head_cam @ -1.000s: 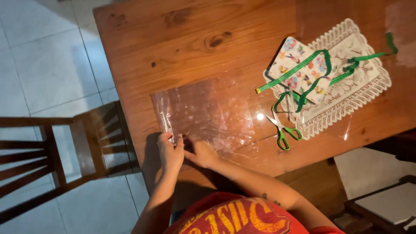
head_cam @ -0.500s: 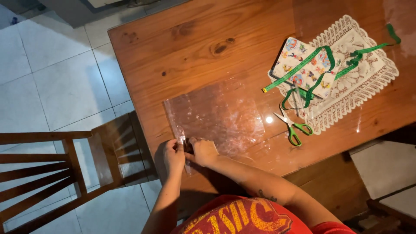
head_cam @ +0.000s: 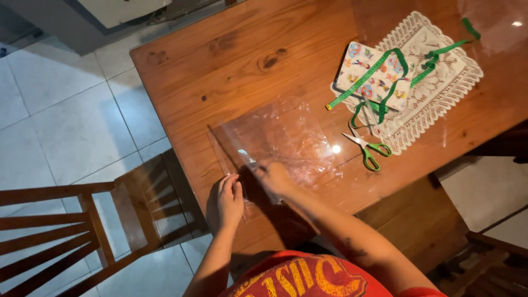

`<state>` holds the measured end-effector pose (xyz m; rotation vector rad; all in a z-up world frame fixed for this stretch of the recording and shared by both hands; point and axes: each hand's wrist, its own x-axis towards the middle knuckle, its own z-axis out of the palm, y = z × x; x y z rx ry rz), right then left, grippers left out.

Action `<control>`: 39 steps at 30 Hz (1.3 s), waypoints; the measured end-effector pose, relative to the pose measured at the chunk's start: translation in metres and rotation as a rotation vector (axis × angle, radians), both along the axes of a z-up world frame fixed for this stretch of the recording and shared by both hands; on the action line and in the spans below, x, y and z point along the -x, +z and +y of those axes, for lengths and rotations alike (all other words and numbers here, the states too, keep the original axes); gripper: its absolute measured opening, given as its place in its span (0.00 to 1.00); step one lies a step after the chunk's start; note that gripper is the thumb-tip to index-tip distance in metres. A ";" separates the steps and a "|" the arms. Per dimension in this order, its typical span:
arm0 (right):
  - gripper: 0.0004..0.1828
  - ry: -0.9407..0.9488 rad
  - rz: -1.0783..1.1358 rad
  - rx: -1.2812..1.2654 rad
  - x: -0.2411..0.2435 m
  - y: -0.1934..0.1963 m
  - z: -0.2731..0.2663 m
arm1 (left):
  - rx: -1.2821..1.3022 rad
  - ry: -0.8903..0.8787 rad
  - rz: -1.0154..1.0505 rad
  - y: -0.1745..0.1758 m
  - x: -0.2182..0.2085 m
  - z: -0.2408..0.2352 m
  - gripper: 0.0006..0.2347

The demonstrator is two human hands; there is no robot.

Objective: Measuring, marking, and cutting a clear plastic sheet on a wooden table.

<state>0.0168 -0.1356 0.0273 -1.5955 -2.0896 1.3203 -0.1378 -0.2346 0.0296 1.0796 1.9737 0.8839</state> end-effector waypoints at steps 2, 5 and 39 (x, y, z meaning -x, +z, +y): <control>0.16 -0.019 -0.016 -0.059 -0.045 0.052 0.022 | 0.021 -0.053 0.043 0.018 -0.003 -0.002 0.13; 0.13 -0.072 0.146 -0.047 -0.131 0.089 0.077 | 0.015 -0.135 0.212 0.012 -0.010 -0.002 0.16; 0.04 0.221 -0.254 -0.768 -0.408 0.012 0.130 | -0.126 -0.543 0.797 -0.034 -0.162 -0.069 0.34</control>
